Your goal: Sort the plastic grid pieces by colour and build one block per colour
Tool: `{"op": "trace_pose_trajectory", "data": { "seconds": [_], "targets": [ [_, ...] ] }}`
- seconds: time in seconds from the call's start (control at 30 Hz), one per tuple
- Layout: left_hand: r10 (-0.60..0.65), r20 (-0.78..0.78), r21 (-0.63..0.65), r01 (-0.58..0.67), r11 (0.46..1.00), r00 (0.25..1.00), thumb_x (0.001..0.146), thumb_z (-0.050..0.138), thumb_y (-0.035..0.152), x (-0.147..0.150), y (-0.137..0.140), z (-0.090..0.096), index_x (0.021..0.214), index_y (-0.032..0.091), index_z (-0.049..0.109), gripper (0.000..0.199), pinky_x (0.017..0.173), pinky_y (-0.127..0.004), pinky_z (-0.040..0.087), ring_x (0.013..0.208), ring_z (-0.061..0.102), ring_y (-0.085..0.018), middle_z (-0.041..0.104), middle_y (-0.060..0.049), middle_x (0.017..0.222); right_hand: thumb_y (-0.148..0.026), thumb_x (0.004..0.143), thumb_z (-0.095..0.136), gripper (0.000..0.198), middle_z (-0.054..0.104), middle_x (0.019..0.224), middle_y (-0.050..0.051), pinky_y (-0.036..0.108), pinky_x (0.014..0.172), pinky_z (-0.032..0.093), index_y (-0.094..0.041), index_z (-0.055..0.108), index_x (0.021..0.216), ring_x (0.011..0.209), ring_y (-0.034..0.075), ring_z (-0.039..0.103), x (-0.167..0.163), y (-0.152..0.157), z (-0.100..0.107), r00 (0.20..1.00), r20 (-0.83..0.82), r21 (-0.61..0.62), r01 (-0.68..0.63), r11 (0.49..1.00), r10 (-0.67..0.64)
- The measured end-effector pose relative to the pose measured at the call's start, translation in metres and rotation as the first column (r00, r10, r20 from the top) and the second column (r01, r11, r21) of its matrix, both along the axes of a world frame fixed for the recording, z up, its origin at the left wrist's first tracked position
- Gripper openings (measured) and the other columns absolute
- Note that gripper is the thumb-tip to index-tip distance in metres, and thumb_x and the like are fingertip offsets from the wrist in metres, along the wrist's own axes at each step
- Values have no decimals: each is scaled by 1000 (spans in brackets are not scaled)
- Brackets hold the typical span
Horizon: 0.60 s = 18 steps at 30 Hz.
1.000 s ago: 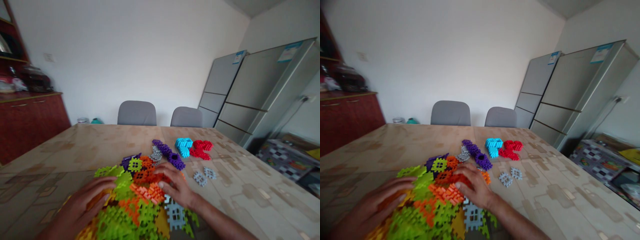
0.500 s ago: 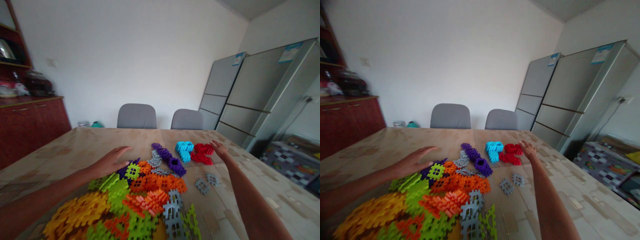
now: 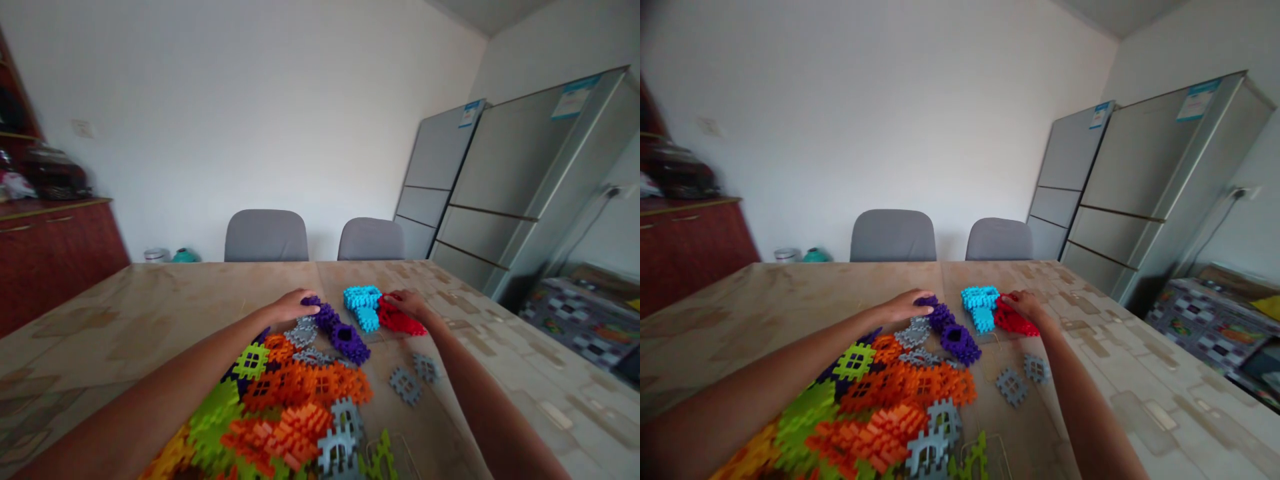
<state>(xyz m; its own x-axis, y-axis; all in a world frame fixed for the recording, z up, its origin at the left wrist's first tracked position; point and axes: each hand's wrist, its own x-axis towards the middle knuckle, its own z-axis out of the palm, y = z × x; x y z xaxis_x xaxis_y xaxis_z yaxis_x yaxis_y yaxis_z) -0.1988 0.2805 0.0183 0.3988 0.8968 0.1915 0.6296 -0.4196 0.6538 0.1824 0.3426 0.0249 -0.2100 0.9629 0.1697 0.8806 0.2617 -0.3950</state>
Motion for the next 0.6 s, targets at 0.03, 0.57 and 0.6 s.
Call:
{"op": "trace_pose_trajectory", "data": {
  "seconds": [0.03, 0.57, 0.6],
  "targets": [
    [-22, 16, -12, 22, 1000, 1000, 99, 67, 34, 3, 0, -3, 128, 18, 62, 33, 95, -50, 55, 114, 64, -29, 61, -10, 133, -36, 100, 64, 27, 67, 121, 8, 43, 88, 58, -18, 65, 120, 102, 22, 67, -4, -6, -3, 1000, 1, -6, -9, 1000, 9],
    [-293, 149, -214, 320, 923, 945, 92, 72, 49, -12, -89, 34, 117, 17, 67, 41, 83, -40, 57, 91, 70, -23, 72, -5, 104, -58, 102, 44, 45, 75, 100, 4, 35, 86, 56, -22, 73, 103, 95, 22, 70, -139, -127, -7, 792, -391, 210, -419, 883, 469],
    [-291, 148, -215, 318, 923, 945, 88, 75, 53, -19, -99, 41, 116, 18, 69, 46, 84, -38, 56, 91, 69, -23, 73, -5, 102, -57, 102, 44, 45, 75, 107, 3, 34, 90, 56, -24, 72, 109, 101, 21, 69, -145, -132, -4, 770, -386, 217, -460, 861, 509]
  ]
}}
